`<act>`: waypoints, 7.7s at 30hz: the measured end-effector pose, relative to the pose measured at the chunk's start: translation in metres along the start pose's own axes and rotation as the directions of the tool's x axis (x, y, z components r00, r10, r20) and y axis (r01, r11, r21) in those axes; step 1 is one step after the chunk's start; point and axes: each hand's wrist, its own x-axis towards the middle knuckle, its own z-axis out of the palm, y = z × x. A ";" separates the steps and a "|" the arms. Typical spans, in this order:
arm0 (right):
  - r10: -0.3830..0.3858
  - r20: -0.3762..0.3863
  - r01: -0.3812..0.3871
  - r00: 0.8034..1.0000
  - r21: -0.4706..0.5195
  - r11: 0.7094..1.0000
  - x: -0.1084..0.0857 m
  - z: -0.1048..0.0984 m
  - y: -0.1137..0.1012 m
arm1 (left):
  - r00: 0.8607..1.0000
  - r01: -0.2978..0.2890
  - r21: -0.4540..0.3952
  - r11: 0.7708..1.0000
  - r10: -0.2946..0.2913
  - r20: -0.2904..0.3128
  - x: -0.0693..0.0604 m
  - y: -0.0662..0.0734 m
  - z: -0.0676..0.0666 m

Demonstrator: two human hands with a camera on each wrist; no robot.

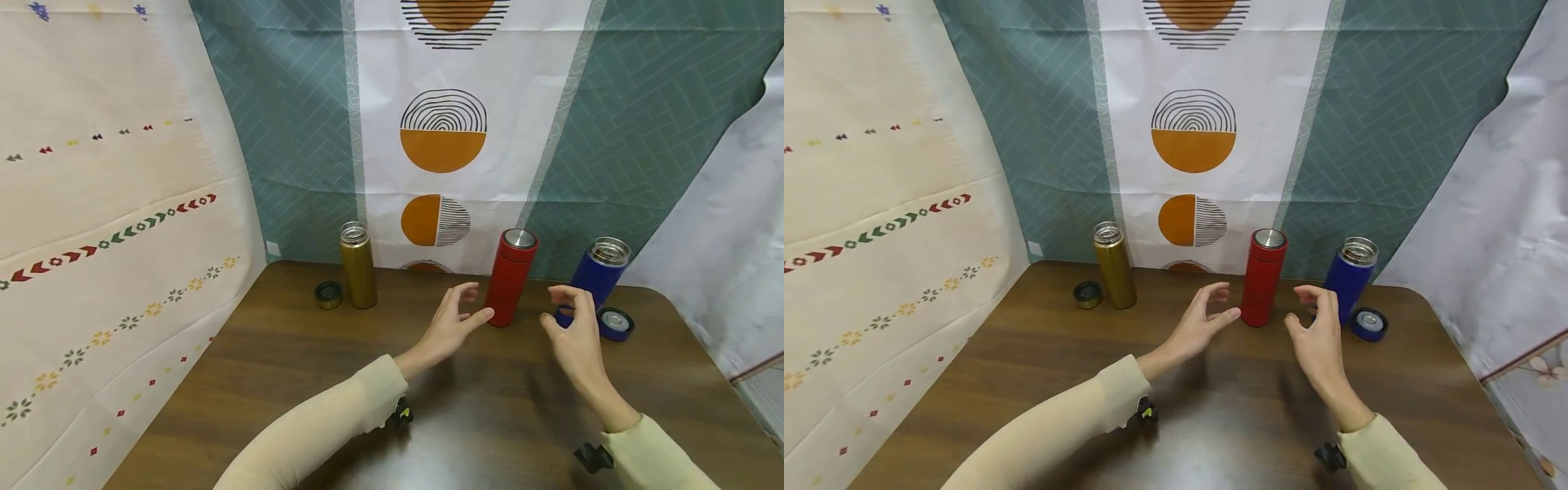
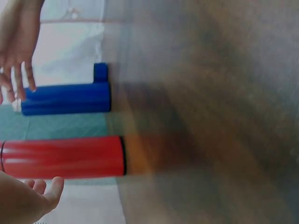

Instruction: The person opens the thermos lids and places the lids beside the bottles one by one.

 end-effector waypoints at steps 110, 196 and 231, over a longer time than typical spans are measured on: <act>0.091 0.530 -0.187 0.843 0.131 0.974 0.016 0.071 -0.015 | 0.972 -0.166 -0.038 0.985 0.170 0.164 0.016 0.043 -0.092; -0.151 0.704 -0.042 0.694 0.249 0.968 -0.018 0.065 0.012 | 0.730 -0.075 -0.122 0.990 0.138 0.670 0.019 0.051 -0.114; -0.150 0.698 -0.064 0.700 0.270 0.961 -0.019 0.064 0.014 | 0.718 -0.044 -0.106 0.993 0.105 0.688 0.018 0.057 -0.116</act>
